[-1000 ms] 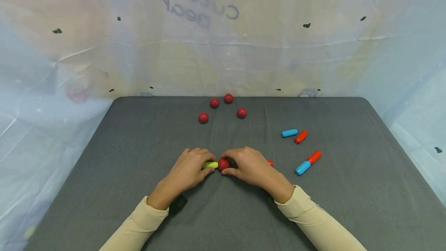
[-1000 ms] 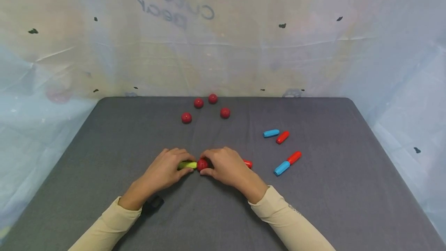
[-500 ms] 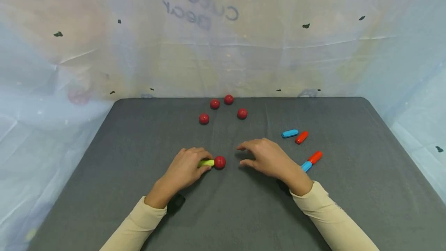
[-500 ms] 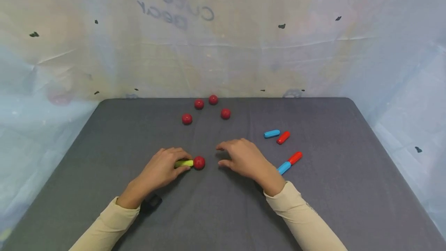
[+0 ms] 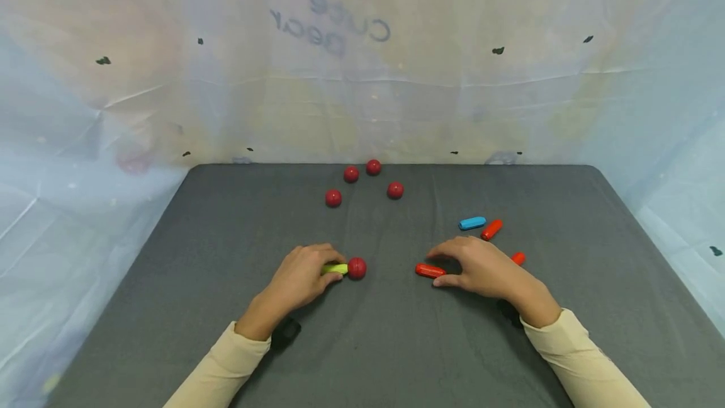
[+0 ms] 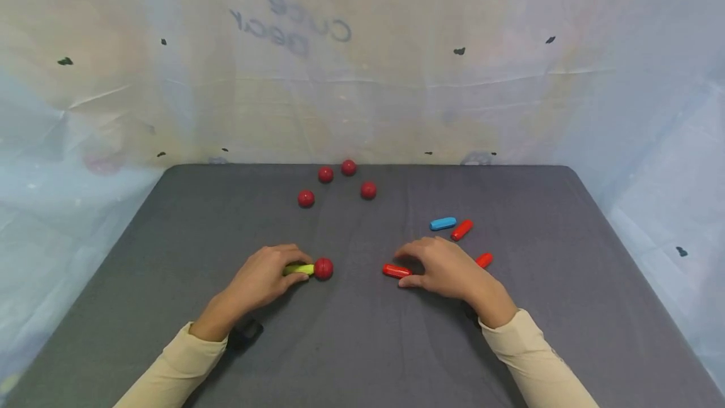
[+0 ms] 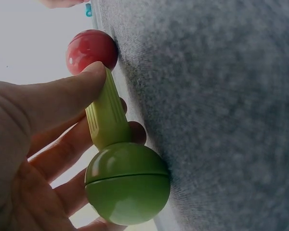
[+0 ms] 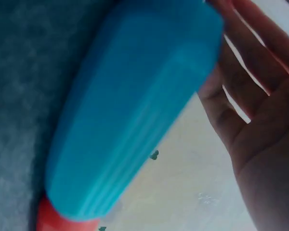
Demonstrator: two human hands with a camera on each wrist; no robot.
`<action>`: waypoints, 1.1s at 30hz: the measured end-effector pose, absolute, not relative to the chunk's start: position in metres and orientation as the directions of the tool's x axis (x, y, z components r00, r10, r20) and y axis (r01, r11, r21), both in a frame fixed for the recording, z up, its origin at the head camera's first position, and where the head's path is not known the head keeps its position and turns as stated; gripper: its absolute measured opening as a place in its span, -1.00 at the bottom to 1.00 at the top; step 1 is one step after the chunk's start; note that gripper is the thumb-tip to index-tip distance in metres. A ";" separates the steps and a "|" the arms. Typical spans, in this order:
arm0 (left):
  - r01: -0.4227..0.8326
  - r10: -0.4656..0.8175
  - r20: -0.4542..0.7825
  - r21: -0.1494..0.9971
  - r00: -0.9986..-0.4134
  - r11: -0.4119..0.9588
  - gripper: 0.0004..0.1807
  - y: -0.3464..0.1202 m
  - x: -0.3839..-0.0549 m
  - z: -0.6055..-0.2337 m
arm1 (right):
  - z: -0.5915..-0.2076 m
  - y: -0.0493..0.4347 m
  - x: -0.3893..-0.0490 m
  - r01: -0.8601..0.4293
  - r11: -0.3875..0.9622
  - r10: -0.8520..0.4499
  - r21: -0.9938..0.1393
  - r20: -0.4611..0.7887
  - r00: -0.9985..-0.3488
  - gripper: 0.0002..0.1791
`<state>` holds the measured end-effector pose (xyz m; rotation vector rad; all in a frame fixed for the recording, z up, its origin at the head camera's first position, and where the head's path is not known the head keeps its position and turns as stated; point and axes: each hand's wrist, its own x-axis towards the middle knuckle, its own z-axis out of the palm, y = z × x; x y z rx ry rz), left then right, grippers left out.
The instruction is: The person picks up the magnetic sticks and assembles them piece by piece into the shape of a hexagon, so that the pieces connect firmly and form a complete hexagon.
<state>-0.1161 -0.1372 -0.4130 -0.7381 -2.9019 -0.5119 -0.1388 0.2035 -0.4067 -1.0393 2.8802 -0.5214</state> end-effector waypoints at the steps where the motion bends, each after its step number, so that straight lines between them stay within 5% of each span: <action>1: 0.479 0.444 0.180 0.297 -0.878 0.826 -0.77 -0.137 -0.116 -0.413 | -0.407 0.203 -0.139 -0.620 0.714 -0.633 -0.327 0.077 -0.770 -0.52; 33: 0.479 0.444 0.179 0.289 -0.878 0.829 -0.77 -0.138 -0.115 -0.411 | -0.415 0.199 -0.140 -0.688 0.662 -0.683 -0.297 0.140 -0.717 -0.72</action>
